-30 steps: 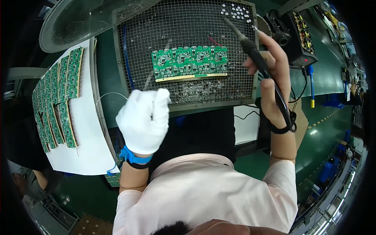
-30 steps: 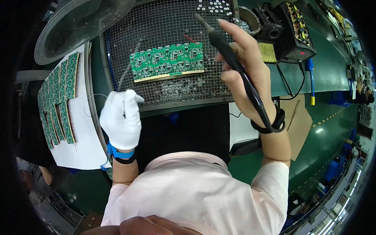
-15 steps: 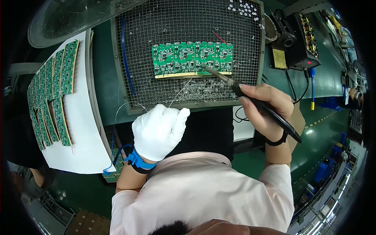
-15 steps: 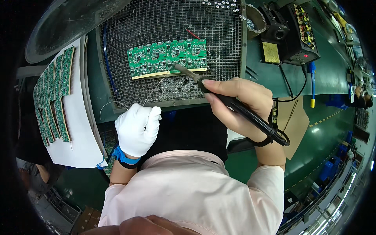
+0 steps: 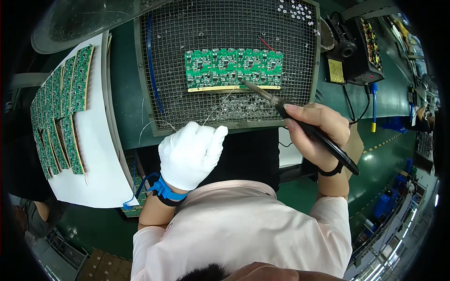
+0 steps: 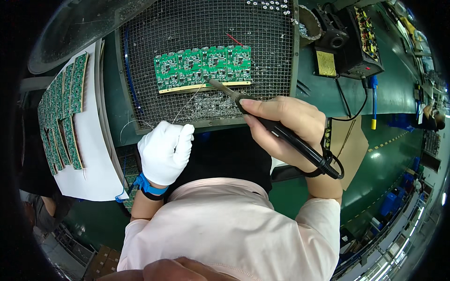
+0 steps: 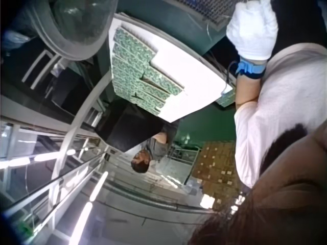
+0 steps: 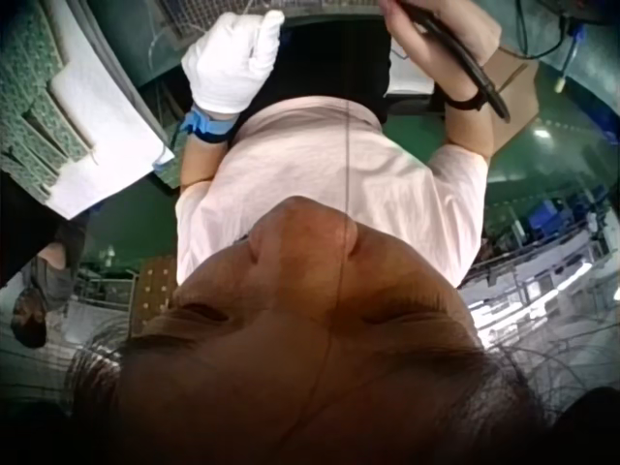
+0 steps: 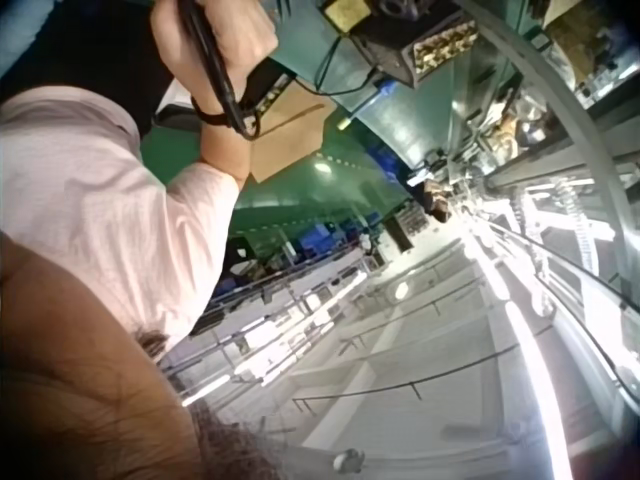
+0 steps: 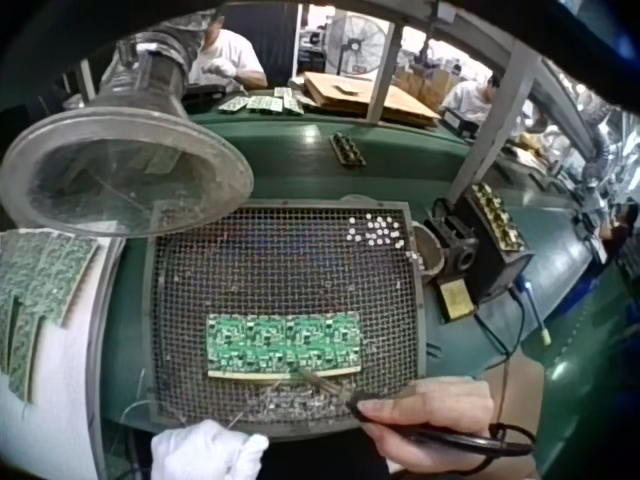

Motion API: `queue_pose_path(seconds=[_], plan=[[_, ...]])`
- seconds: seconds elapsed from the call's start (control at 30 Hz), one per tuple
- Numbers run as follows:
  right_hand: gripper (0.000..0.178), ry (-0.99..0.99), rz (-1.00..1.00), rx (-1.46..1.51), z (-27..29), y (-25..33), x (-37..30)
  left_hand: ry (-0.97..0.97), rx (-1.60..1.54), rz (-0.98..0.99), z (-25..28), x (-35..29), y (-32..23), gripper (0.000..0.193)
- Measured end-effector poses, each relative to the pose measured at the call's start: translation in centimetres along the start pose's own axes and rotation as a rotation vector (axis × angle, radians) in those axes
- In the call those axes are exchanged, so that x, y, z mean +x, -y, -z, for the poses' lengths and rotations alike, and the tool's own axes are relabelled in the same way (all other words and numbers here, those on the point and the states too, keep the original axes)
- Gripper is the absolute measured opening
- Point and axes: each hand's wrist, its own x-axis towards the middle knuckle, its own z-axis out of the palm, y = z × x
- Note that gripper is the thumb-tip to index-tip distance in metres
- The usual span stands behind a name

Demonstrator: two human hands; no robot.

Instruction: The recorder is soldering components onto printed circuit boards and organizing them into groups.

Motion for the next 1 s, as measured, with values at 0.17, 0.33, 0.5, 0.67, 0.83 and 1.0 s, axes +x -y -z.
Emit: queue_pose_path(seconds=[0.17, 0.33, 0.5, 0.67, 0.83, 1.0], plan=[[0.026, 0.0, 0.045, -0.048, 0.0, 0.0, -0.1, -0.008, 0.002, -0.004, 0.0, 0.1, -0.1, 0.018], [0.03, 0.002, 0.105, -0.136, -0.1, 0.6, -0.4, -0.089, 0.01, -0.067, -0.7, -0.1, 0.6, 0.025], [0.034, -0.007, 0.142, -0.174, -0.3, 0.8, -0.4, -0.108, 0.003, -0.068, -0.6, -0.3, 0.8, 0.026], [0.036, 0.009, 0.189, -0.194, -0.5, 1.3, -0.5, -0.124, -0.023, -0.088, -0.6, -0.4, 1.0, 0.027], [0.037, 0.0, 0.2, -0.23, -0.6, 1.3, -0.6, -0.117, 0.007, -0.091, -0.7, -0.6, 1.1, 0.027], [0.037, -0.042, 0.224, -0.202, -0.6, 1.0, -0.7, -0.125, -0.023, -0.09, -0.5, -0.5, 1.2, 0.027]])
